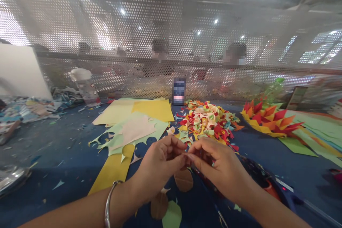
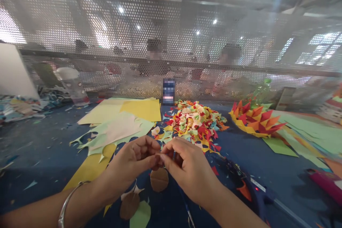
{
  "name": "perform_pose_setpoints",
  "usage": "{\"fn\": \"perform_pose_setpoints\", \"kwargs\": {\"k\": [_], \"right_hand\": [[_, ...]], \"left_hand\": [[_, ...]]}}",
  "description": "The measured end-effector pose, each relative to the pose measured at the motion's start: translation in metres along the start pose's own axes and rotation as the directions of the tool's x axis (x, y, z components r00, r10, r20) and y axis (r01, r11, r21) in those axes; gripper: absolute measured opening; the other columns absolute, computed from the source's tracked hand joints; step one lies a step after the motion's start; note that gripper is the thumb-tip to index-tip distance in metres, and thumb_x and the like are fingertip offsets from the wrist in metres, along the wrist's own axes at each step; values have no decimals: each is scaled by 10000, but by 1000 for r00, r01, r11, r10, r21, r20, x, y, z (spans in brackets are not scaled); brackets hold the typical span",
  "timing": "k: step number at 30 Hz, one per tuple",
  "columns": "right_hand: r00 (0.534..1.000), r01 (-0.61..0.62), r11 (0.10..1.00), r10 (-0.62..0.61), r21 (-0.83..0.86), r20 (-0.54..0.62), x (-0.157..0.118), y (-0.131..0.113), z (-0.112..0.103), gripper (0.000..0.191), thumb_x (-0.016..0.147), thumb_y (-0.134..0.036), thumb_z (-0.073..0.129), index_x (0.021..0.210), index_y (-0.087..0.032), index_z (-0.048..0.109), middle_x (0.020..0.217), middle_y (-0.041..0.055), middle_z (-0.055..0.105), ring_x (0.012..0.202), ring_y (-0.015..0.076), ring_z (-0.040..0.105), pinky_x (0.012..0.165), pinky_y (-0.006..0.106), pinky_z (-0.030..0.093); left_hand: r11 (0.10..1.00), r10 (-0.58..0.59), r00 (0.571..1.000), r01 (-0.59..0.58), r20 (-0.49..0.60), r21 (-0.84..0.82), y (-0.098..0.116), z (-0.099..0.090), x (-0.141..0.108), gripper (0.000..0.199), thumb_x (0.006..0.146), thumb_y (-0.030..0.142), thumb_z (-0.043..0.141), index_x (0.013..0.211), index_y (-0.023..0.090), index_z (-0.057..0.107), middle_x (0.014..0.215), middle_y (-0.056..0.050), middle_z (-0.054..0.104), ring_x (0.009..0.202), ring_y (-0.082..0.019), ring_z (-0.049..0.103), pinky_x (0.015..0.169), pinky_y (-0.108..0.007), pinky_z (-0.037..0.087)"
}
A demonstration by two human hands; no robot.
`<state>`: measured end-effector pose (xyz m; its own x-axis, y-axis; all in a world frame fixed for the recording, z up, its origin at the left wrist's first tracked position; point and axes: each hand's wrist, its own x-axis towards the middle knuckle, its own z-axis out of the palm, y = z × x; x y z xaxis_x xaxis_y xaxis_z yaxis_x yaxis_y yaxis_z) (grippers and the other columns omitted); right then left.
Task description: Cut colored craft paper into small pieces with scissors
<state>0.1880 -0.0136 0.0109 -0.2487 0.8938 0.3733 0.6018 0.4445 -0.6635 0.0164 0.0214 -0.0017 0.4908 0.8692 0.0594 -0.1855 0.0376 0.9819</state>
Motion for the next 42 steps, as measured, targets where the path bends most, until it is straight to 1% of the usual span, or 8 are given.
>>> {"fn": "perform_pose_setpoints", "kwargs": {"k": [3,7,10,15,23,29,35,42], "right_hand": [[1000,-10,1000,10,-21,-1,1,0,0,96,867,-236,539,787,-208,583,691,-21,561,564,111,500,512,239,406],[1000,-29,999,30,-19,4,3,0,-1,95,868,-239,533,786,-210,570,686,-23,560,559,109,496,495,231,396],[999,-47,999,47,-11,19,3,1,-1,110,875,-258,527,780,-211,555,674,-22,555,554,110,501,485,231,392],[993,-97,994,93,56,69,2,4,-1,119,899,-277,509,802,-213,537,657,-23,563,519,101,500,472,230,392],[976,-168,968,136,186,172,3,5,0,148,918,-313,501,812,-212,520,648,-32,546,473,79,478,432,217,372],[959,-226,937,167,267,227,3,7,-1,191,923,-373,501,837,-204,526,639,-41,516,434,62,451,401,202,348],[945,-267,924,196,274,261,3,9,-2,215,919,-396,515,833,-199,527,632,-44,514,429,55,449,402,197,330],[955,-235,932,168,278,244,4,9,-1,238,921,-402,508,792,-202,519,620,-49,491,428,62,441,402,205,340]], "left_hand": [[999,-46,998,45,54,24,-3,0,-1,203,745,294,711,826,160,582,720,-9,632,641,-109,576,616,-235,435],[986,-101,990,86,102,140,-5,-1,-3,215,784,367,658,721,168,602,654,-14,647,580,-125,584,576,-248,437],[979,-109,988,89,106,184,-6,-2,-3,238,788,403,642,713,178,616,657,-28,679,573,-141,605,565,-256,451],[978,-122,985,99,119,186,-4,-2,-3,236,763,410,665,695,187,626,626,-19,683,554,-145,615,553,-247,464],[962,-110,990,84,88,258,-4,-5,-3,221,766,358,662,640,177,644,586,-8,652,541,-122,582,550,-234,450],[973,-167,975,138,149,186,-3,-5,-1,248,768,396,664,690,161,650,611,-34,680,564,-137,623,582,-260,485],[976,-189,968,167,164,140,-5,-8,1,335,722,459,701,685,133,636,647,-73,707,590,-173,659,593,-297,513],[969,-225,942,190,250,156,-4,-11,2,333,767,442,671,747,110,671,727,-98,721,653,-174,677,677,-336,540]]}}
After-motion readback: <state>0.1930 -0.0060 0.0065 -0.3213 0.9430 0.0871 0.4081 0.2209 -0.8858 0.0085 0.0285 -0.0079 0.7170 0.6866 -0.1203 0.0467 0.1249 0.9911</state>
